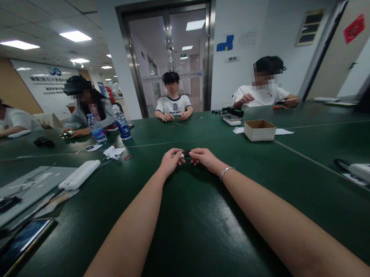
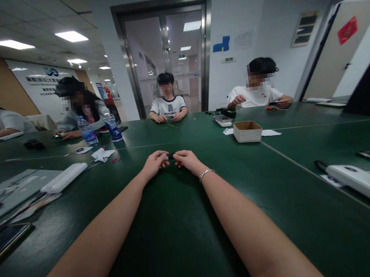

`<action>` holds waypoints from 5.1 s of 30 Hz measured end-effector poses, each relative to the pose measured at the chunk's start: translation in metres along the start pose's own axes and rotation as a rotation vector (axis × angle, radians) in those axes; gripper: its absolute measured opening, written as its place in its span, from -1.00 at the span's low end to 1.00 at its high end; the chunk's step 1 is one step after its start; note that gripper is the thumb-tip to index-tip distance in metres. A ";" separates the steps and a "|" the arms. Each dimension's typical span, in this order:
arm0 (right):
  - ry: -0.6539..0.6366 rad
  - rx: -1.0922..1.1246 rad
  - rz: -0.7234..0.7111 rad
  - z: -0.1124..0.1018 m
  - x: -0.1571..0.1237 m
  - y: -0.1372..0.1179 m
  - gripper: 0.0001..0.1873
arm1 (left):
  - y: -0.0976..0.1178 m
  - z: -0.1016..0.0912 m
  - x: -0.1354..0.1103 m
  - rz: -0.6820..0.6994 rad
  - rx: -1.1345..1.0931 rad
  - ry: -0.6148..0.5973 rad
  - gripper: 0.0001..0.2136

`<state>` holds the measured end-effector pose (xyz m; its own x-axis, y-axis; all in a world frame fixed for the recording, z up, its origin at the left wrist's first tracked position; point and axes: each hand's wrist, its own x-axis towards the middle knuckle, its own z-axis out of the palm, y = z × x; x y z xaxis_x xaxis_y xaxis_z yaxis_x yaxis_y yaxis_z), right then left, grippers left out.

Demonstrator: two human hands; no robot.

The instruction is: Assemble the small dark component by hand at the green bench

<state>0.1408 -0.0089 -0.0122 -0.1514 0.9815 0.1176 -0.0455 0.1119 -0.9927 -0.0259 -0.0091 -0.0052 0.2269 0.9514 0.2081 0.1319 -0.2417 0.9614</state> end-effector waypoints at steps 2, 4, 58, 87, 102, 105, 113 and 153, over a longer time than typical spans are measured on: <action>-0.012 -0.003 -0.008 0.000 0.000 0.000 -0.96 | 0.000 -0.001 0.001 0.002 -0.010 0.009 -0.84; -0.029 -0.005 -0.004 -0.001 0.000 -0.001 -0.95 | 0.000 -0.001 0.001 0.000 -0.018 0.012 -0.83; -0.005 -0.006 0.022 0.001 -0.003 -0.004 -0.78 | -0.006 0.001 0.002 0.021 0.022 -0.087 -0.76; -0.065 0.057 0.006 -0.002 0.000 0.000 -0.75 | 0.005 0.004 -0.007 0.024 -0.013 -0.009 -0.77; -0.059 0.079 0.026 -0.002 -0.004 -0.005 -0.82 | -0.003 0.002 0.000 -0.040 0.049 -0.057 -0.67; -0.056 0.104 0.033 -0.002 -0.005 -0.005 -0.86 | -0.003 0.002 0.000 -0.037 0.041 -0.054 -0.68; -0.050 0.072 0.046 -0.001 -0.001 -0.002 -0.77 | -0.002 0.003 -0.001 -0.035 0.060 -0.044 -0.69; -0.055 0.118 0.065 -0.003 -0.002 -0.004 -0.77 | 0.002 0.001 -0.006 0.002 0.038 -0.064 -0.75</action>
<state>0.1441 -0.0111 -0.0090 -0.2118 0.9756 0.0580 -0.1491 0.0264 -0.9885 -0.0258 -0.0152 -0.0045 0.2879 0.9371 0.1974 0.1670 -0.2521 0.9532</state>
